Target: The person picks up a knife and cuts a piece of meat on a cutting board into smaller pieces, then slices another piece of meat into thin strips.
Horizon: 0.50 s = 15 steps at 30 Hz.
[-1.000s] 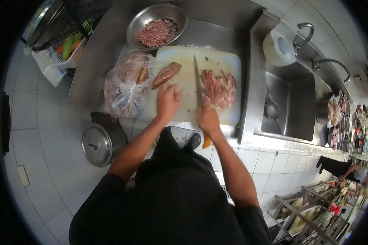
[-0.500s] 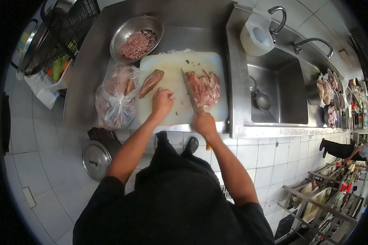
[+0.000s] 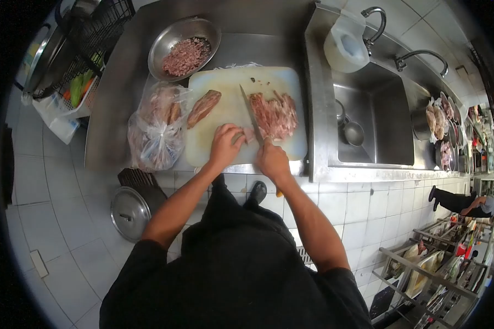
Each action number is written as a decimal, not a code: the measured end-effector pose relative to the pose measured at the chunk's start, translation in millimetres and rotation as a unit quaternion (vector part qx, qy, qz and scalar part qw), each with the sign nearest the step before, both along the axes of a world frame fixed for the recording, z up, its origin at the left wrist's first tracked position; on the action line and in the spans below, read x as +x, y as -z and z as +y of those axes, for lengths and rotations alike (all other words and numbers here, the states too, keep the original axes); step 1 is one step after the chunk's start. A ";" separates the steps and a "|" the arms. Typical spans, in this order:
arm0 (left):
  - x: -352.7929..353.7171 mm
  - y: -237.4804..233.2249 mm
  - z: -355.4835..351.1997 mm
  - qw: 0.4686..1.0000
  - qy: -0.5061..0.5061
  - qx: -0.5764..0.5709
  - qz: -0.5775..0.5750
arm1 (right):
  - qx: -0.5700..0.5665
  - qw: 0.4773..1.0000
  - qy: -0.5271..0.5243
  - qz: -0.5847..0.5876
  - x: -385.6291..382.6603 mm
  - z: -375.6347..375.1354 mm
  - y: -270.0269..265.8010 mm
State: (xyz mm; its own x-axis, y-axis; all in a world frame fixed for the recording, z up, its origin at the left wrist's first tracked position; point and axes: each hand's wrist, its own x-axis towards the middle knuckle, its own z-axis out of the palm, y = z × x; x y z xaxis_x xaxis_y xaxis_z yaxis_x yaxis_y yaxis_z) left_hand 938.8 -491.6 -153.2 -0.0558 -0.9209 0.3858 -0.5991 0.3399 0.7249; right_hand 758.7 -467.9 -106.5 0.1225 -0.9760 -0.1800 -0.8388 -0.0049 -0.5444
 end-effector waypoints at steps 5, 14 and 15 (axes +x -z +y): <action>-5.1 12.2 -11.3 1.000 0.011 -0.006 -0.003 | -0.012 1.000 -0.018 -0.019 9.9 -13.3 2.6; -7.1 20.2 -10.9 0.999 0.008 -0.031 0.026 | 0.076 0.997 0.020 0.026 35.7 -18.0 0.3; -7.2 20.7 -10.7 0.999 0.011 -0.033 0.032 | 0.065 0.997 0.017 0.025 36.2 -18.4 2.3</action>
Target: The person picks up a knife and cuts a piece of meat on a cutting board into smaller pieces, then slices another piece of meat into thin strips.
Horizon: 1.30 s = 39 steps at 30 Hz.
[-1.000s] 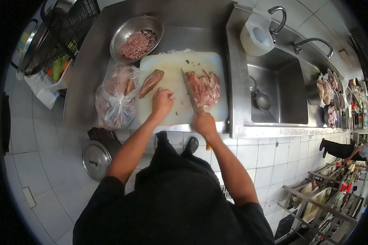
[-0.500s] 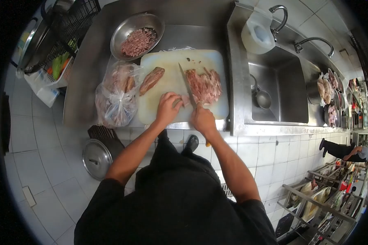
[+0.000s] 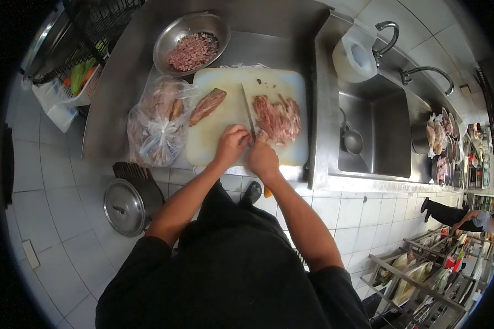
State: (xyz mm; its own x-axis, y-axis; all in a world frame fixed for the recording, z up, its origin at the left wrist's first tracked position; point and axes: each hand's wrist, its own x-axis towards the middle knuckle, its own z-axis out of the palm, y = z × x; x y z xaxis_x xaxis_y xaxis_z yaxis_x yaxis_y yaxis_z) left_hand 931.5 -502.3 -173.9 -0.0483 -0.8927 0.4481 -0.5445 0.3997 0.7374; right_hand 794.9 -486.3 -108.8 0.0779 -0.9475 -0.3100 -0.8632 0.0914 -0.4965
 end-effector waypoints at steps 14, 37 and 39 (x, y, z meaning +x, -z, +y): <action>-0.1 -4.0 2.6 0.999 -0.022 -0.014 0.029 | 0.040 0.999 -0.020 -0.019 -7.5 -17.2 -14.1; 1.9 0.8 0.8 0.999 -0.023 -0.001 0.025 | 0.051 0.999 0.008 -0.004 9.2 -0.9 -13.7; 1.7 -0.7 0.8 1.000 -0.018 0.004 0.018 | 0.044 0.999 -0.001 -0.005 8.9 3.4 -8.7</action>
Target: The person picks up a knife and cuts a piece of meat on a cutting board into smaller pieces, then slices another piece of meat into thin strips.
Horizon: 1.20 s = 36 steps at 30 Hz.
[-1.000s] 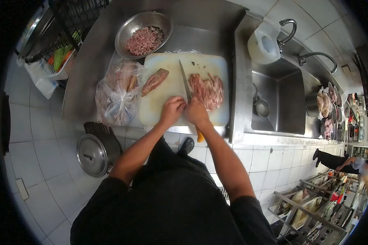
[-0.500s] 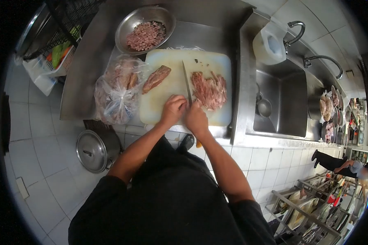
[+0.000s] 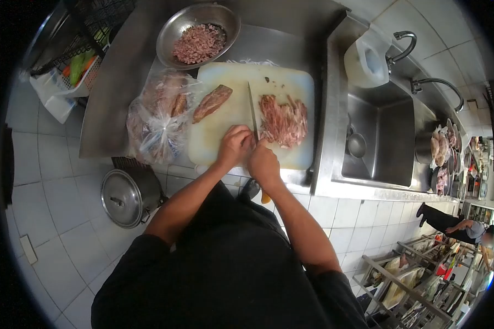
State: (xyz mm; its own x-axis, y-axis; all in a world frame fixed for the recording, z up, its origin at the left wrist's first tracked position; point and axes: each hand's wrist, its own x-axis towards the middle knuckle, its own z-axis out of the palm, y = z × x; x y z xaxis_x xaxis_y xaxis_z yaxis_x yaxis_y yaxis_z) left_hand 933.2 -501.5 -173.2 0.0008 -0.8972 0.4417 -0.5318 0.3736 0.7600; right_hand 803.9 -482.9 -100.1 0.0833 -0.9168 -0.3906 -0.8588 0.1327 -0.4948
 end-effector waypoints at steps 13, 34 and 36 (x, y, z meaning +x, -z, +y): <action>0.6 -1.2 0.0 0.999 -0.029 0.020 0.027 | 0.042 0.988 0.046 -0.140 -3.8 -48.6 -0.8; 3.5 -5.1 -2.6 1.000 -0.001 -0.007 0.004 | -0.053 0.998 0.018 -0.038 -11.1 -6.7 -9.4; 3.8 -5.9 -0.4 1.000 0.002 -0.002 -0.002 | -0.055 0.997 0.022 -0.042 -7.6 -3.0 -5.5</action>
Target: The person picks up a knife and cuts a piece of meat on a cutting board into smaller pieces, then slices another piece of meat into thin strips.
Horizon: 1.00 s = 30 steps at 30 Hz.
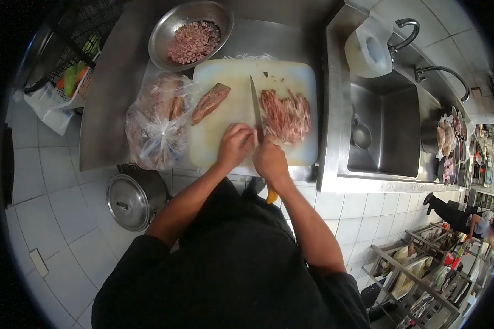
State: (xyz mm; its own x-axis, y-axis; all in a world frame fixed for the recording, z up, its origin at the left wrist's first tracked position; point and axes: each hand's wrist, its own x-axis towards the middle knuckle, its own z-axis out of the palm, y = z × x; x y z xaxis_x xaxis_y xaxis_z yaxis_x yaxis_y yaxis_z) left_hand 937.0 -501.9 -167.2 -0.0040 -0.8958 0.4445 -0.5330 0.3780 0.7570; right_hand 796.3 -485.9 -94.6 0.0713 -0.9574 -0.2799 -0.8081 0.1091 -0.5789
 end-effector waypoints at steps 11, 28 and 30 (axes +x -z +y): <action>1.1 -0.9 1.0 1.000 0.006 0.010 -0.013 | 0.023 1.000 -0.006 -0.006 7.4 1.2 13.2; 1.2 2.0 -0.4 0.999 0.011 0.026 -0.040 | -0.014 0.998 -0.026 -0.047 -4.3 -55.5 25.0; -2.2 4.7 2.5 0.999 0.012 0.029 -0.032 | 0.003 0.996 0.010 -0.091 -11.8 -45.6 17.8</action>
